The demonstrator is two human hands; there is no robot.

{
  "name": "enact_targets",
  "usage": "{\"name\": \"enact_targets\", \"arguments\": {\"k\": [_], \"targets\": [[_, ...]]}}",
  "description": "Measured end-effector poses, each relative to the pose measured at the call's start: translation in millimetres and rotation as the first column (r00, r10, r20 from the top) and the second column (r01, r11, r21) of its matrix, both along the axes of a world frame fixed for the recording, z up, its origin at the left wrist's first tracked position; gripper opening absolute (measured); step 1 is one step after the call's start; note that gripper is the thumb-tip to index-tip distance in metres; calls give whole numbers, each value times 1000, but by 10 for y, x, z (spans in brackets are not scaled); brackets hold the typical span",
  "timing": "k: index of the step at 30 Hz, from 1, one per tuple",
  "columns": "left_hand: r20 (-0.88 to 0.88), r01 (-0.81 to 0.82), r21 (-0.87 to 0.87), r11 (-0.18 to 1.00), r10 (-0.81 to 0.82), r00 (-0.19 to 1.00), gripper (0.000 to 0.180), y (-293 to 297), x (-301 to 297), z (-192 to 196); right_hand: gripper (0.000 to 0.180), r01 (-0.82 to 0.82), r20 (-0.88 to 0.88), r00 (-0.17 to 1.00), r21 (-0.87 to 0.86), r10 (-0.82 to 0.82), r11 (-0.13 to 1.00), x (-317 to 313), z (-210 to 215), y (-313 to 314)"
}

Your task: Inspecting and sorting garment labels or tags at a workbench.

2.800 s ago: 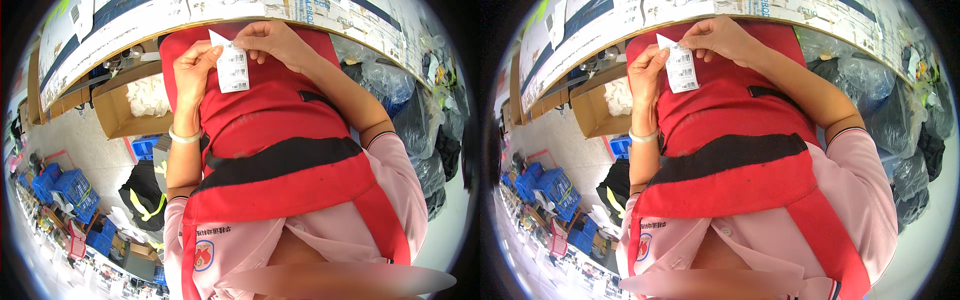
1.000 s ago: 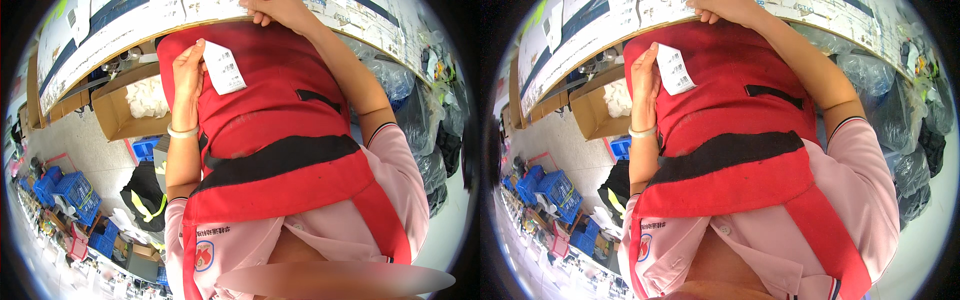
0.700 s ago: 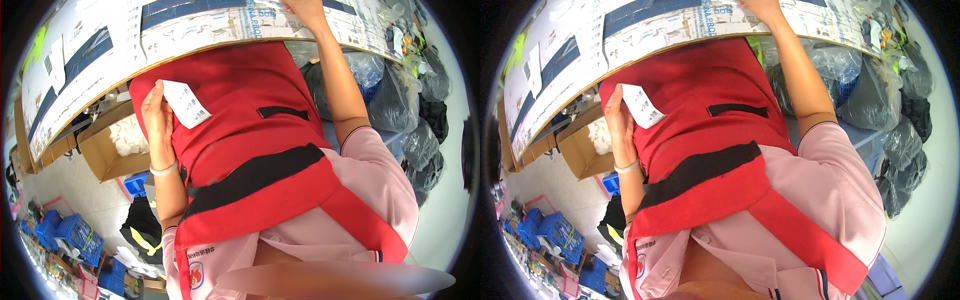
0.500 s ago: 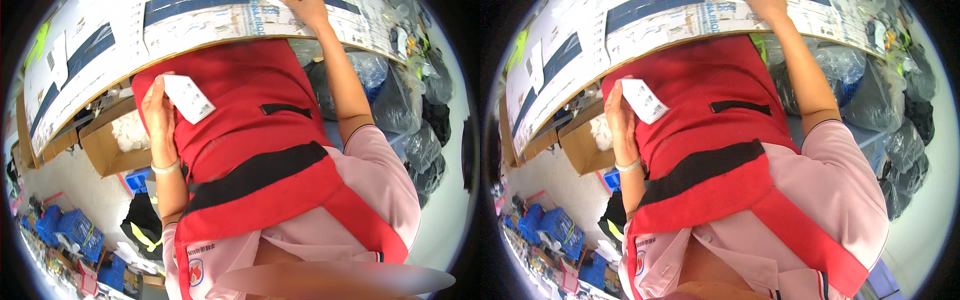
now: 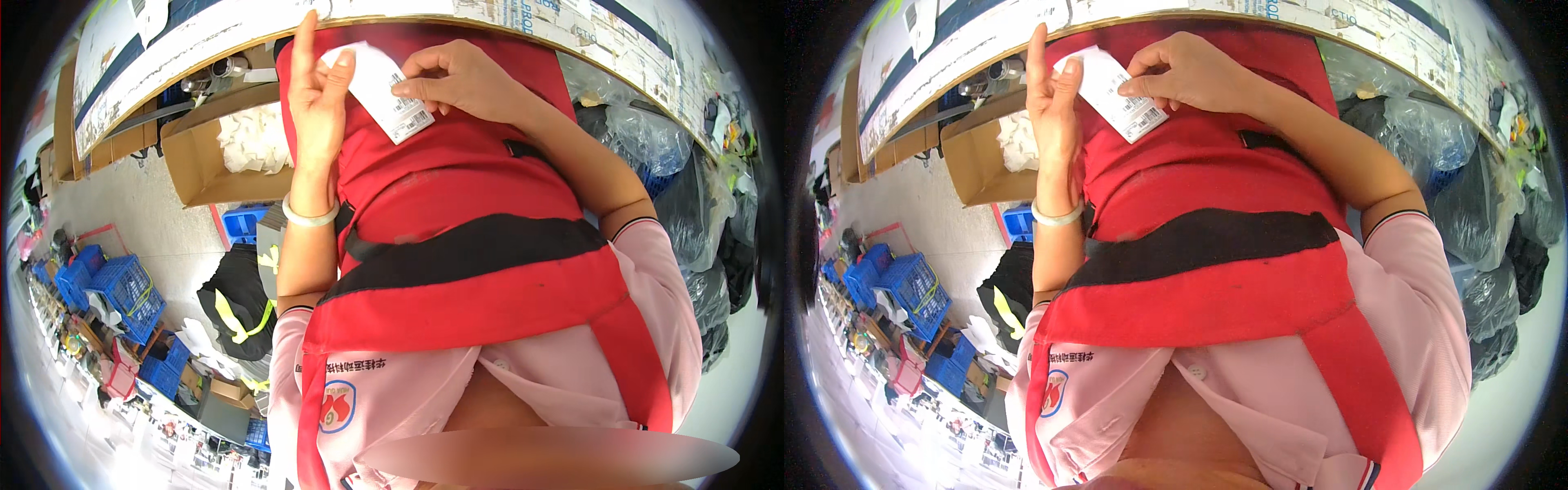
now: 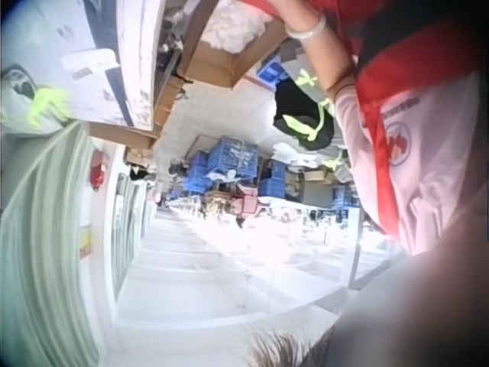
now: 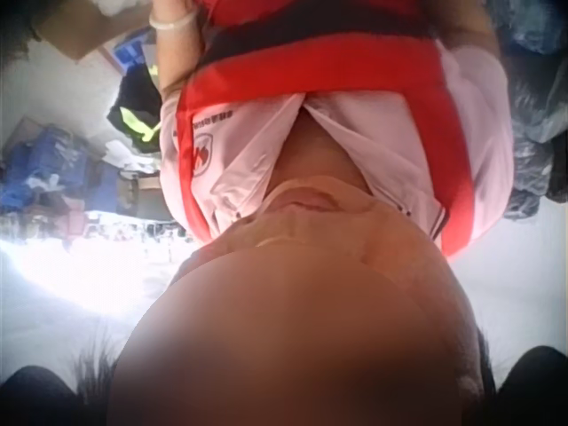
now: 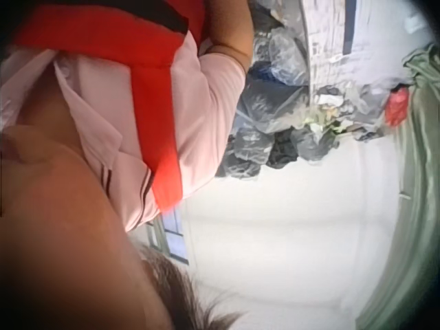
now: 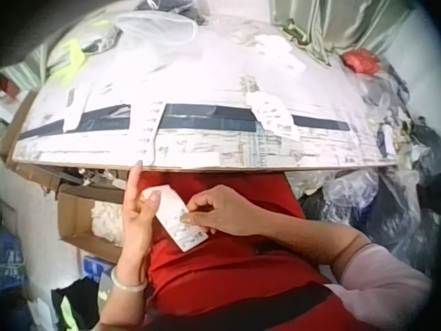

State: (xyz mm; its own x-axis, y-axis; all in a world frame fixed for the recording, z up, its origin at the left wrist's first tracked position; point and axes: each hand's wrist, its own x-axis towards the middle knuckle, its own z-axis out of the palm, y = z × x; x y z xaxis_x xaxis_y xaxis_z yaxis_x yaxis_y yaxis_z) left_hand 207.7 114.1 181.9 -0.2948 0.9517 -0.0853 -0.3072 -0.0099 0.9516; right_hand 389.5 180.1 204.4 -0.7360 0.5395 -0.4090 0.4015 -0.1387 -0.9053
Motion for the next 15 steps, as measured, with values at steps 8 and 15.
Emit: {"name": "enact_targets", "arguments": {"k": [8,15], "targets": [[-106,387,-183,904,-410,906,26,-40,-151,-58,19,259,-243,939,33,-243,965,6,-76,-27],[-130,466,-281,839,-514,848,27,39,-86,-105,16,168,-261,964,460,-48,872,54,-143,186]]}}
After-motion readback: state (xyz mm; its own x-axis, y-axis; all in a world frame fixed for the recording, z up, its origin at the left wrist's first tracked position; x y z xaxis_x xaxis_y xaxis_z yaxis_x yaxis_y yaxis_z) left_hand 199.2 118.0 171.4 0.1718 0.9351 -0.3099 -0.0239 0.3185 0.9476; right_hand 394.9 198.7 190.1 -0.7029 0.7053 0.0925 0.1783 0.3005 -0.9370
